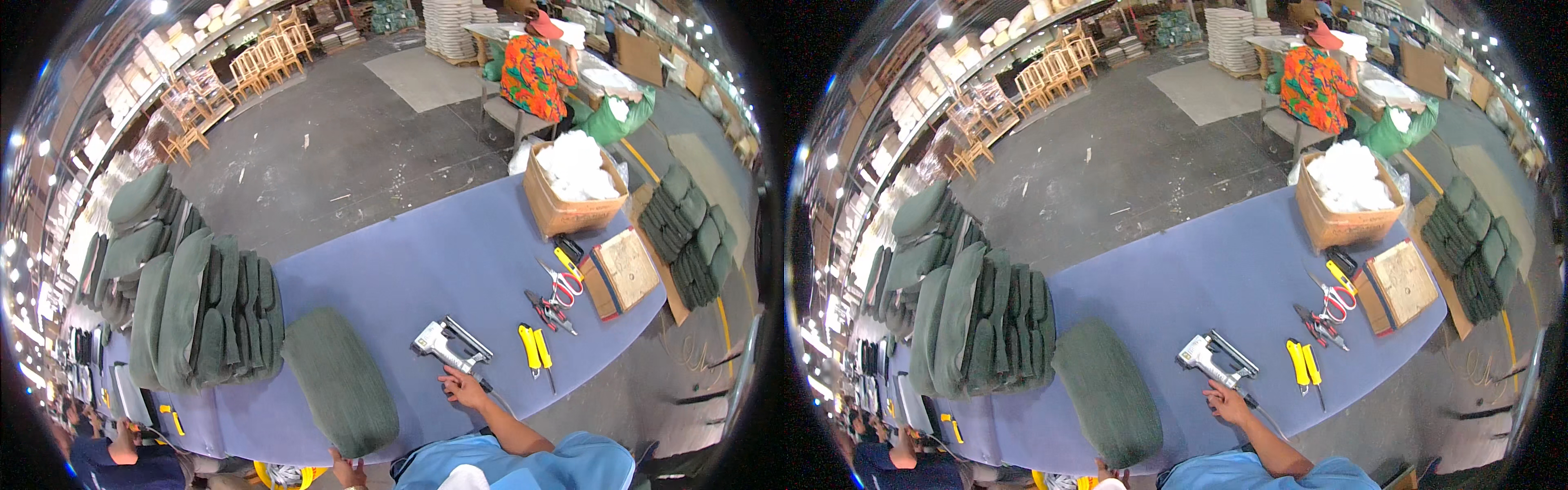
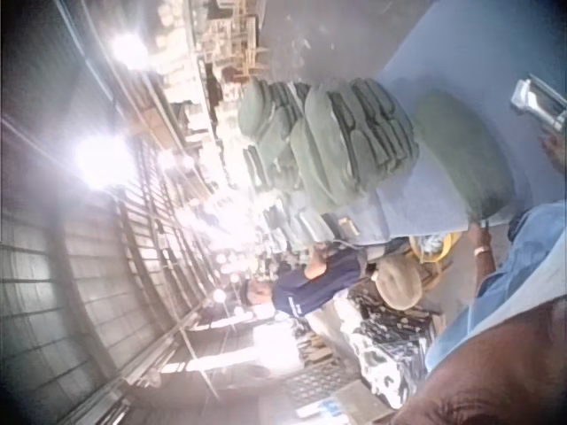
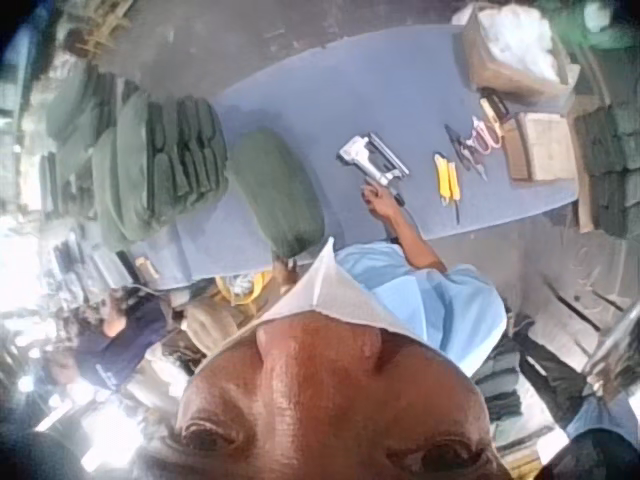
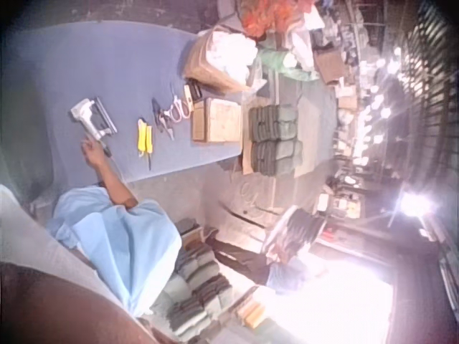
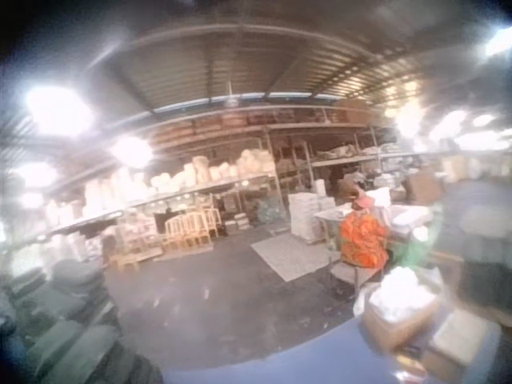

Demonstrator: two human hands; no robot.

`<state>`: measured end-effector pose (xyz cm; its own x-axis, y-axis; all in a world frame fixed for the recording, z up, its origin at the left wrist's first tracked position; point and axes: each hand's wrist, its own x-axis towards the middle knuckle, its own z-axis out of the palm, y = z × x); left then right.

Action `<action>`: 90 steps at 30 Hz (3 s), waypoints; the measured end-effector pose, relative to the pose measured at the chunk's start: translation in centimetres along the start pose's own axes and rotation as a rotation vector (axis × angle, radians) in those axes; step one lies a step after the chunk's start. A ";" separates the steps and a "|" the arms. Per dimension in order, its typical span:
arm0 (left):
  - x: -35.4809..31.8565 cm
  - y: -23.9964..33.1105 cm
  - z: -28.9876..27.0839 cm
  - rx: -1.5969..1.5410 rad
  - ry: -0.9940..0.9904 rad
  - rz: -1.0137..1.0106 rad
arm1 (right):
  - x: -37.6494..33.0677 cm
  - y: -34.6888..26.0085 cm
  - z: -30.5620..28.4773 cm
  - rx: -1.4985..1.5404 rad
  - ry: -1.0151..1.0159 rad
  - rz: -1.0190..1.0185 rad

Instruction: The person assembles cushion covers by wrapping green fabric around white foam inserts. They use a staple gun to secure the fabric edges and a utility knife to trim excess material. The finished cushions are stacked on the table.

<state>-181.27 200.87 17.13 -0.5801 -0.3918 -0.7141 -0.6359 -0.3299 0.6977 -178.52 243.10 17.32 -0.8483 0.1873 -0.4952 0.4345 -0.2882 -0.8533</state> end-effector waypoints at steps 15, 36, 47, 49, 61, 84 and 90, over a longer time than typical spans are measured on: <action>-8.4 10.2 6.0 -0.354 -0.534 0.046 | -0.1 -1.1 -0.4 -0.034 -0.016 0.000; -22.8 4.9 6.0 1.010 -0.526 1.060 | 10.4 -22.7 10.1 -0.607 0.227 -0.513; -19.8 8.2 4.9 0.685 -0.702 1.023 | 13.2 -22.5 10.9 -0.428 0.292 -0.566; -18.3 8.1 6.3 0.501 -0.592 1.002 | 14.0 -22.0 10.4 -0.367 0.273 -0.552; -13.3 12.2 11.3 0.159 -0.728 0.605 | 17.2 -25.2 10.4 -0.559 0.023 -0.438; -10.7 16.4 21.1 0.380 -0.571 0.651 | 9.9 -24.0 14.3 -0.124 0.058 -0.808; -15.9 15.8 15.9 0.059 -0.566 0.654 | 3.4 -23.8 16.5 0.019 0.094 -0.897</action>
<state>-190.22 215.57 38.59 -0.9947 0.0046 -0.1028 -0.1024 -0.1361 0.9854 -196.68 235.10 38.64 -0.8374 0.4249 0.3437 -0.3847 -0.0115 -0.9230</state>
